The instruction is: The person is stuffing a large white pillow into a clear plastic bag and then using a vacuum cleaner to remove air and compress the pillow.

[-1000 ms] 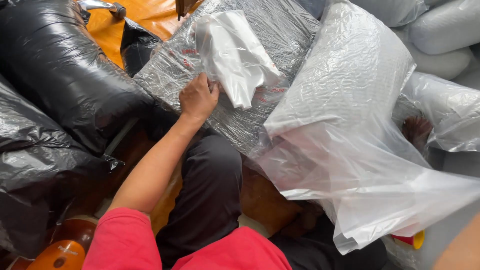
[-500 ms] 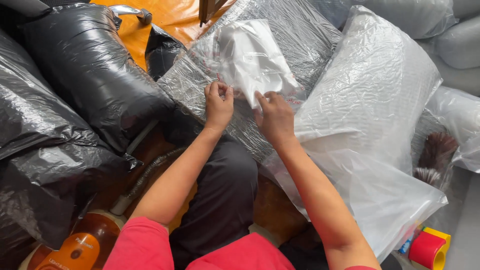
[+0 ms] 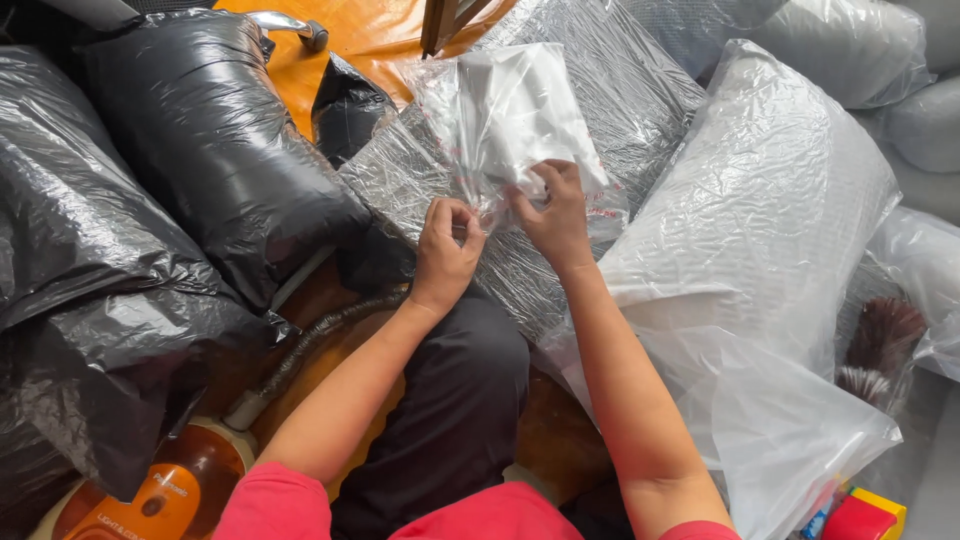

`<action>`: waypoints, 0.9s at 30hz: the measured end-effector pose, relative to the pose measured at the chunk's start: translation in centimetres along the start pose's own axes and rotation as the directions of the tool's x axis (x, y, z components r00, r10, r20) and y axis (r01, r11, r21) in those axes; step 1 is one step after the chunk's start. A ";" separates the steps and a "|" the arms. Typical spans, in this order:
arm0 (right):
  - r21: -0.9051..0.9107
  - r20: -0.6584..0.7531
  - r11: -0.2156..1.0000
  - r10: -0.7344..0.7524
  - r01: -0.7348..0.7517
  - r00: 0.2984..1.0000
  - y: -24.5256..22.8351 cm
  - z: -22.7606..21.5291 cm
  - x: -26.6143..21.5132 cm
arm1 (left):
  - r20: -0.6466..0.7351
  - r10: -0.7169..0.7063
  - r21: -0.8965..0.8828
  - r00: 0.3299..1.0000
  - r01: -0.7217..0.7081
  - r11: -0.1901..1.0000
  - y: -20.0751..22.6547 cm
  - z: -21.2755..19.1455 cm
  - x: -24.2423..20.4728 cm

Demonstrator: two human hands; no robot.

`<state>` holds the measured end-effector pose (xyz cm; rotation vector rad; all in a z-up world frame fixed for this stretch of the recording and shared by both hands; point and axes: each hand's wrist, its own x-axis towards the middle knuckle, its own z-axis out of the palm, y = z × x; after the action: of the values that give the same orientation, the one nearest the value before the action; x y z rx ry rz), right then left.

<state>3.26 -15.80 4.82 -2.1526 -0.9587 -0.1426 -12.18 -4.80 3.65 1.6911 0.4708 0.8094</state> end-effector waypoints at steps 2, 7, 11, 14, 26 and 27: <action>0.094 0.114 0.995 -0.042 0.032 0.993 -0.6 0.0 0.2 | -0.038 -0.089 -0.064 0.995 0.087 0.994 -2.9 0.7 -0.3; 0.073 0.217 0.997 -0.033 0.017 0.976 -1.0 0.2 -0.9 | -0.073 -0.316 -0.405 0.946 0.261 0.876 -3.1 0.4 -0.2; -0.031 0.205 0.999 0.027 -0.021 0.978 -0.7 0.9 -0.7 | 0.058 -0.353 -0.556 0.934 0.324 0.765 0.0 -0.6 -0.8; -0.087 0.257 0.995 0.070 -0.049 0.964 -0.6 0.6 -0.5 | 0.138 -0.297 -0.575 0.945 0.320 0.753 0.3 -0.3 -1.8; 0.346 0.059 0.916 0.196 -0.204 0.979 -1.9 0.3 0.2 | 0.241 -0.173 -0.614 0.955 0.288 0.735 -1.3 -0.6 -2.0; 0.452 0.022 0.866 0.230 -0.215 0.973 -2.0 0.2 0.2 | 0.238 -0.182 -0.646 0.954 0.296 0.704 -1.3 -0.8 -2.2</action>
<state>2.02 -14.67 5.91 -1.7996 -0.6374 0.1482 -14.09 -5.37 1.94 0.9651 0.2285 0.5473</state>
